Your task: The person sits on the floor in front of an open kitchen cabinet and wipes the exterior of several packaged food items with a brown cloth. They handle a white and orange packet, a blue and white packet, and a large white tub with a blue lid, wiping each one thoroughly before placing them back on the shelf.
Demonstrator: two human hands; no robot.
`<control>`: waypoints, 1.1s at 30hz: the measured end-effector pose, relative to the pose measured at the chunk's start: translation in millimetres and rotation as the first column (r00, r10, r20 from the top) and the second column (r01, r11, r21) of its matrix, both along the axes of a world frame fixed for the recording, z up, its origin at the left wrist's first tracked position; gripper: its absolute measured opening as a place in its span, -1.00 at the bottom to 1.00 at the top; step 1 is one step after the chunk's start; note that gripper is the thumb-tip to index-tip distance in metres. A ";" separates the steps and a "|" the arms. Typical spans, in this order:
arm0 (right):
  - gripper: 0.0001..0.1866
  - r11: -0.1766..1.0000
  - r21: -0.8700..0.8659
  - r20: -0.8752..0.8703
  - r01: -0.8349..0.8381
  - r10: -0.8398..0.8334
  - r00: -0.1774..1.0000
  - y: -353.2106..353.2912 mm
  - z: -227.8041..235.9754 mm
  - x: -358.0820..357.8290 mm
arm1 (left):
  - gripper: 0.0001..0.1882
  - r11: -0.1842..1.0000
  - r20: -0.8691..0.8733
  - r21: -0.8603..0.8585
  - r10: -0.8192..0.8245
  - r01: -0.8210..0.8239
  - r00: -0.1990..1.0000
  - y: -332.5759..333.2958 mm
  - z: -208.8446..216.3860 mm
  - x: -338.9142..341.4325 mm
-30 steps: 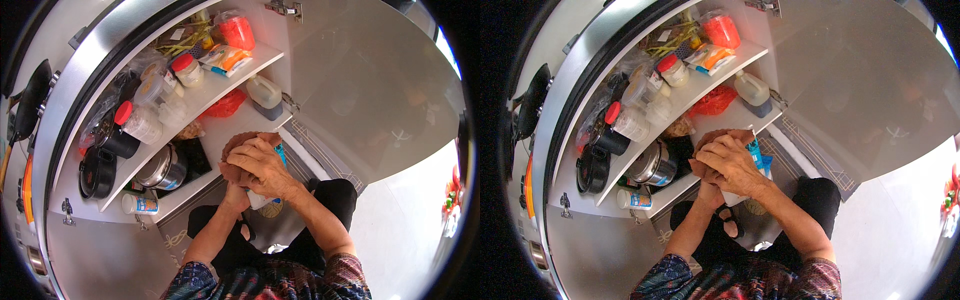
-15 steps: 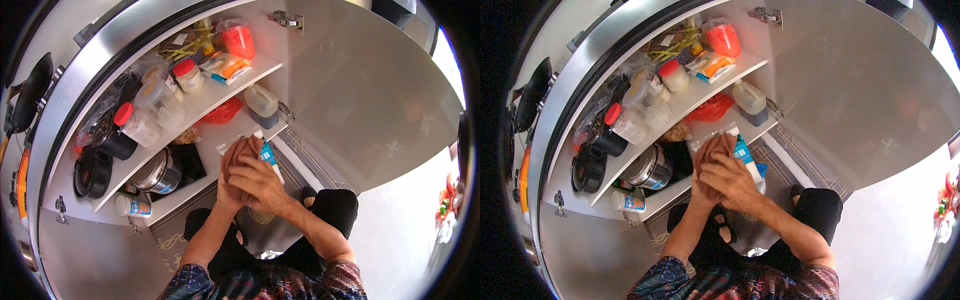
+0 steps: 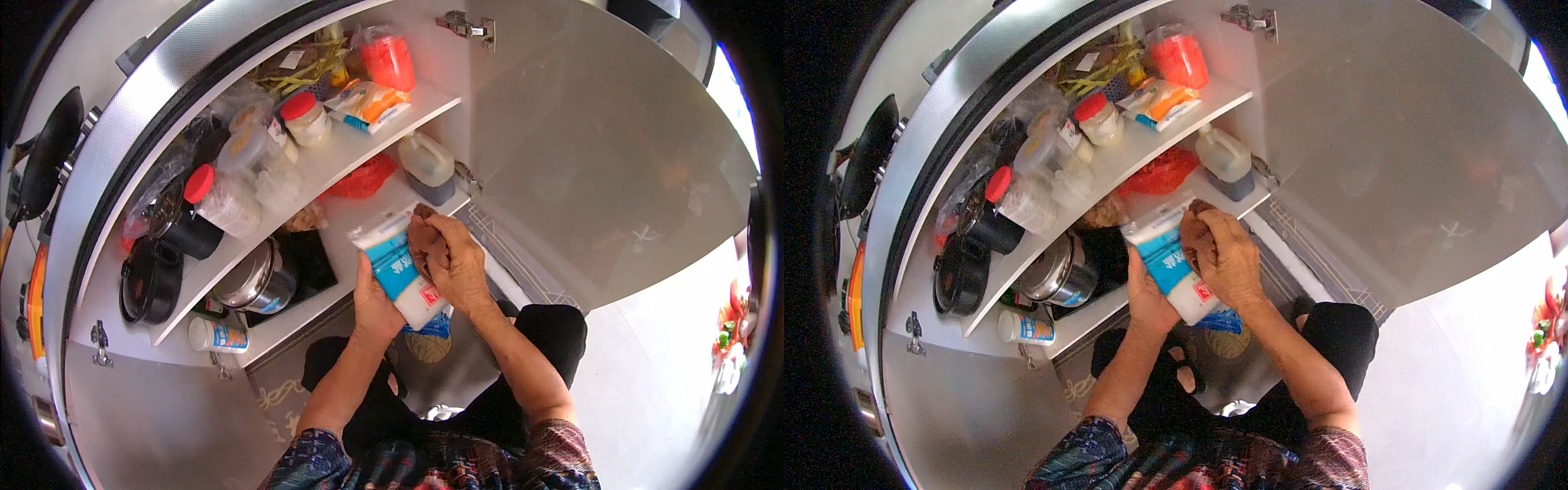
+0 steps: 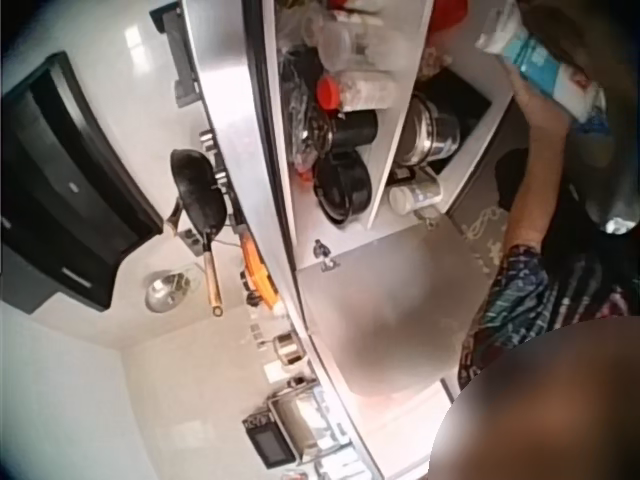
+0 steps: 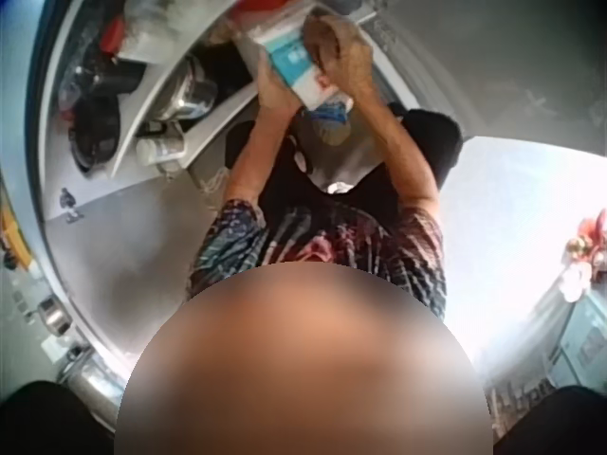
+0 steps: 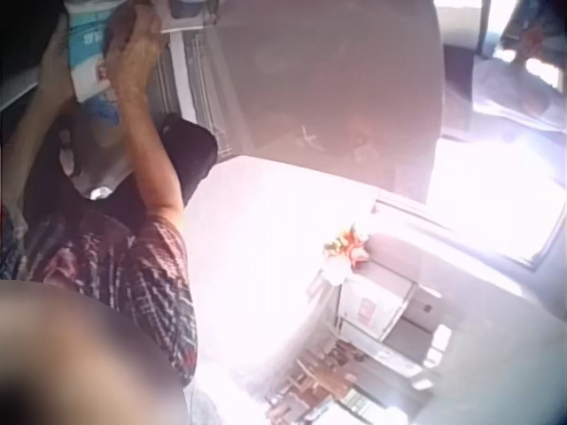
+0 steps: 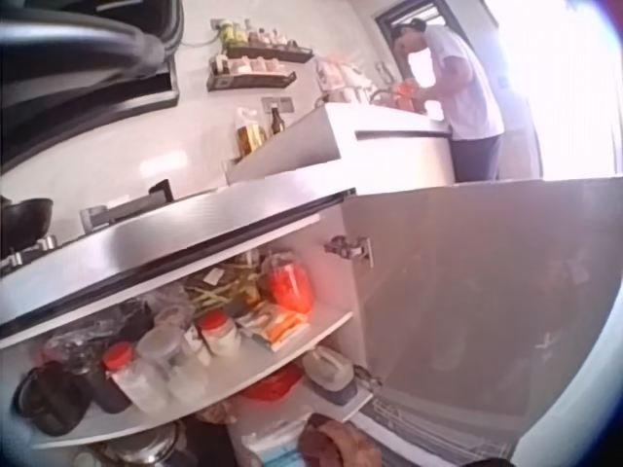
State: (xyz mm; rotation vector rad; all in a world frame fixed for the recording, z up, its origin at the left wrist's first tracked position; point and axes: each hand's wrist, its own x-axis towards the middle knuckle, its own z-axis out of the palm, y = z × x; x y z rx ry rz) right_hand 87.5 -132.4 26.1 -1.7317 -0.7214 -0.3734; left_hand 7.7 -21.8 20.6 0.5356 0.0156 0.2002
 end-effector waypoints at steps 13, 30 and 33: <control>-0.58 0.992 -0.123 -0.061 -0.026 0.018 0.998 -23.0 -12.5 -18.5 | -0.25 0.998 -0.048 -0.038 0.050 -0.052 0.998 9.5 0.1 -0.3; -0.34 0.928 -0.172 0.242 -0.331 0.365 0.899 -15.3 -1.9 -45.3 | -0.24 0.985 -0.183 -0.027 0.162 -0.170 0.970 12.3 8.9 -0.5; -0.47 0.977 -0.155 0.233 -0.150 0.183 0.955 -17.1 -8.1 -23.7 | -0.31 0.987 -0.119 -0.062 0.140 -0.148 0.983 13.7 -5.5 0.3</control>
